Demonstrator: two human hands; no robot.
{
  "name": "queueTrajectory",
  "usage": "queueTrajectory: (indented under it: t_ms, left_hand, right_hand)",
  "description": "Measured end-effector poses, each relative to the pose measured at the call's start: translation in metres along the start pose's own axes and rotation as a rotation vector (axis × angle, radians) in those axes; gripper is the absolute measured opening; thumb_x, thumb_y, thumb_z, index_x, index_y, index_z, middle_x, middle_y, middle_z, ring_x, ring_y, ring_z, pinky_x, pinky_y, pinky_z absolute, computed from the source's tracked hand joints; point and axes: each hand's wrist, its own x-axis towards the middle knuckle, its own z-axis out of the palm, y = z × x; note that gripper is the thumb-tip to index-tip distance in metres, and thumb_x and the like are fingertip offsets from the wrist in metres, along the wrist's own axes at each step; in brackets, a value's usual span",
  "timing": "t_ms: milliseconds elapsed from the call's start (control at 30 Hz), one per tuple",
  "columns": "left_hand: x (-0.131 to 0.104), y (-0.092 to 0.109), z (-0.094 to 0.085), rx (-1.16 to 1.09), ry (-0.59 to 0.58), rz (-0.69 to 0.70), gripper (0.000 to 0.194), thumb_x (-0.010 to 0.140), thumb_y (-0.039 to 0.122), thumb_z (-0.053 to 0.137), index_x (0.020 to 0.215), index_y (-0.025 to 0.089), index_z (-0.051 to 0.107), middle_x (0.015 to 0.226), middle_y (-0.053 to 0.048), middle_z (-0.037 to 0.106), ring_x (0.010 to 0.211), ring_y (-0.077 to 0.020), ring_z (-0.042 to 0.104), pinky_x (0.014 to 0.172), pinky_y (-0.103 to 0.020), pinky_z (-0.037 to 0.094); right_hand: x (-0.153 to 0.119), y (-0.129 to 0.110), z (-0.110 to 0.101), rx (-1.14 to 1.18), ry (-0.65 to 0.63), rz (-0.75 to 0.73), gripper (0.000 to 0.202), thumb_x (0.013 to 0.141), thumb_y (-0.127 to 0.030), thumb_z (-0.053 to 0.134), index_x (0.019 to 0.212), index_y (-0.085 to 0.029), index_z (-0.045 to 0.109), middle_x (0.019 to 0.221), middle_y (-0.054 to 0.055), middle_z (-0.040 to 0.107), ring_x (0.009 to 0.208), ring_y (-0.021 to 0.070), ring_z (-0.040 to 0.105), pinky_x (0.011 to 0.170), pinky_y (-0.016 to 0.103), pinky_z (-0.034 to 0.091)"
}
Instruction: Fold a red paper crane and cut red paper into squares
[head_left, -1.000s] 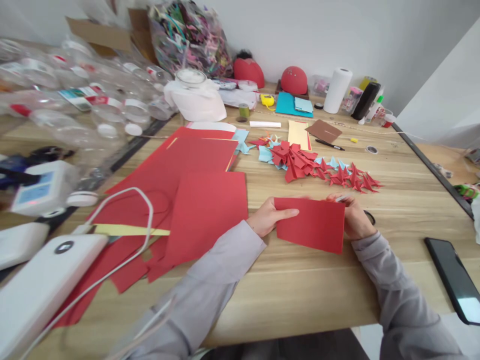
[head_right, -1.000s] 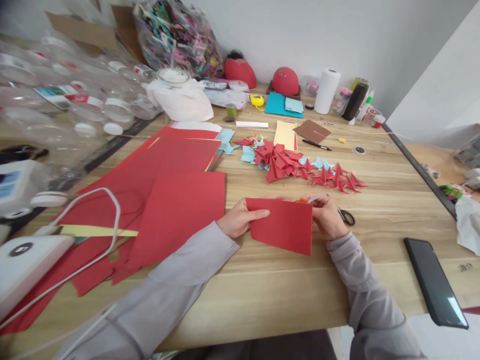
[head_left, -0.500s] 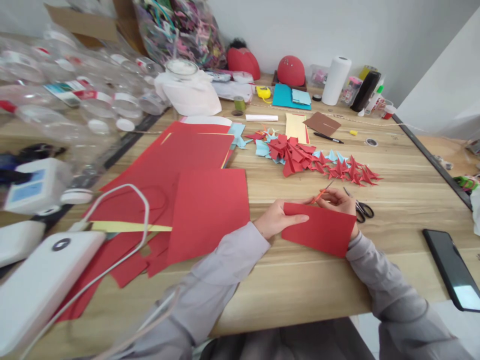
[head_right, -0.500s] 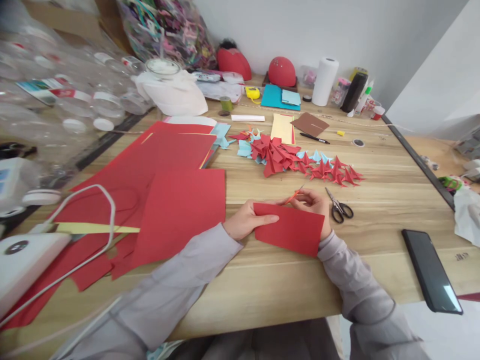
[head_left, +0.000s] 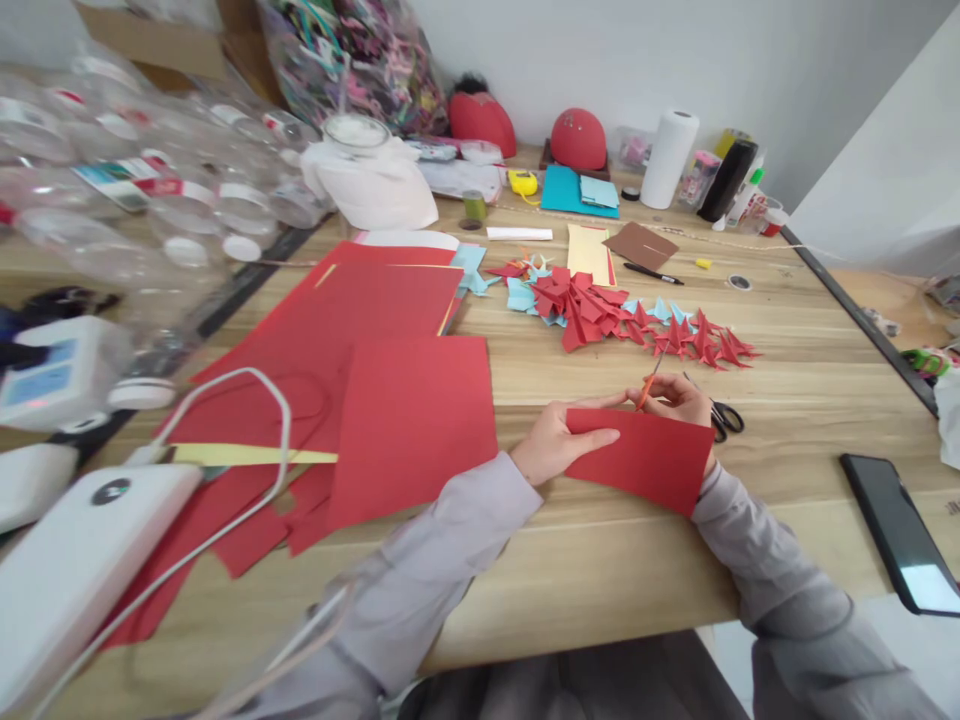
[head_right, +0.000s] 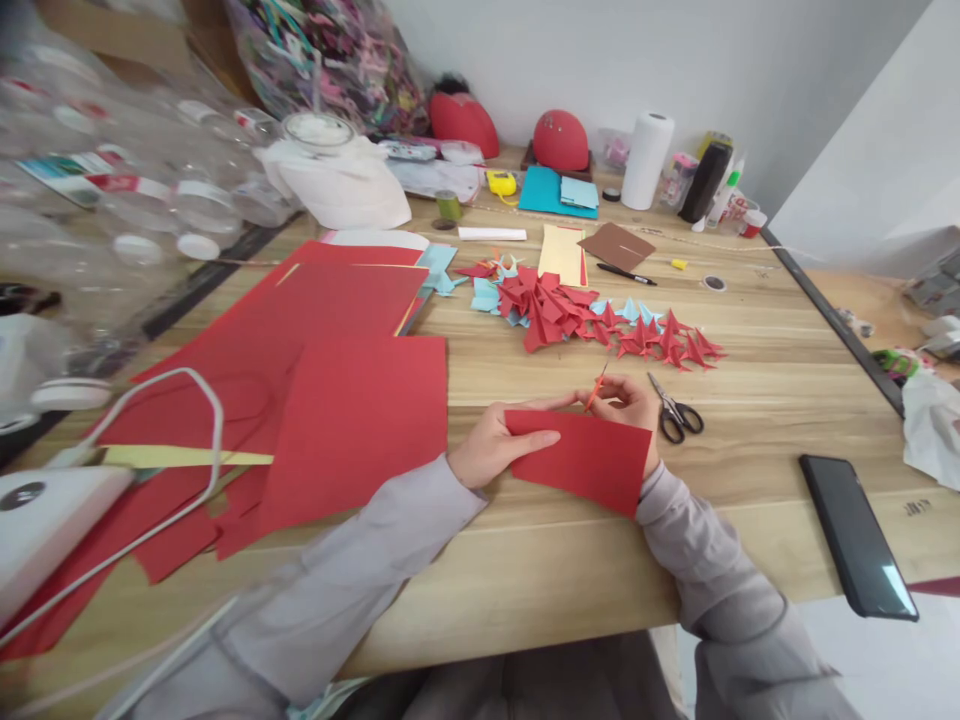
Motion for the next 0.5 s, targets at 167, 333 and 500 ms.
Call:
queueTrajectory:
  t_ms: [167,333,500]
  left_hand:
    - [0.001,-0.005,-0.001,-0.101,-0.012,-0.124,0.041,0.061,0.033,0.080,0.096,0.013,0.072,0.095,-0.012,0.074,0.090,-0.0268,0.069,0.084,-0.038,0.053]
    - [0.005,-0.003,-0.019,-0.191,0.165,-0.179,0.036,0.053,0.029,0.085,0.082,0.012,0.072,0.086,-0.011,0.074,0.073,-0.0233,0.069,0.074,-0.036,0.055]
    - [0.010,0.002,-0.035,-0.157,0.261,-0.196,0.034,0.051,0.028,0.085,0.077,0.012,0.070,0.078,-0.010,0.073,0.066,-0.0224,0.068,0.066,-0.034,0.054]
  right_hand:
    - [-0.002,-0.005,-0.004,0.137,-0.186,0.173,0.054,0.055,-0.041,0.083,0.099,-0.021,0.061,0.070,0.000,0.071,0.048,0.0118,0.059,0.046,0.023,0.044]
    - [0.003,-0.018,-0.017,0.311,-0.225,0.181,0.044,0.062,-0.044,0.079,0.096,-0.021,0.064,0.065,-0.003,0.066,0.051,0.0094,0.057,0.047,0.021,0.044]
    - [0.009,-0.014,-0.025,0.222,-0.274,0.181,0.042,0.051,-0.029,0.086,0.088,-0.021,0.067,0.069,-0.004,0.066,0.055,0.0089,0.059,0.050,0.020,0.047]
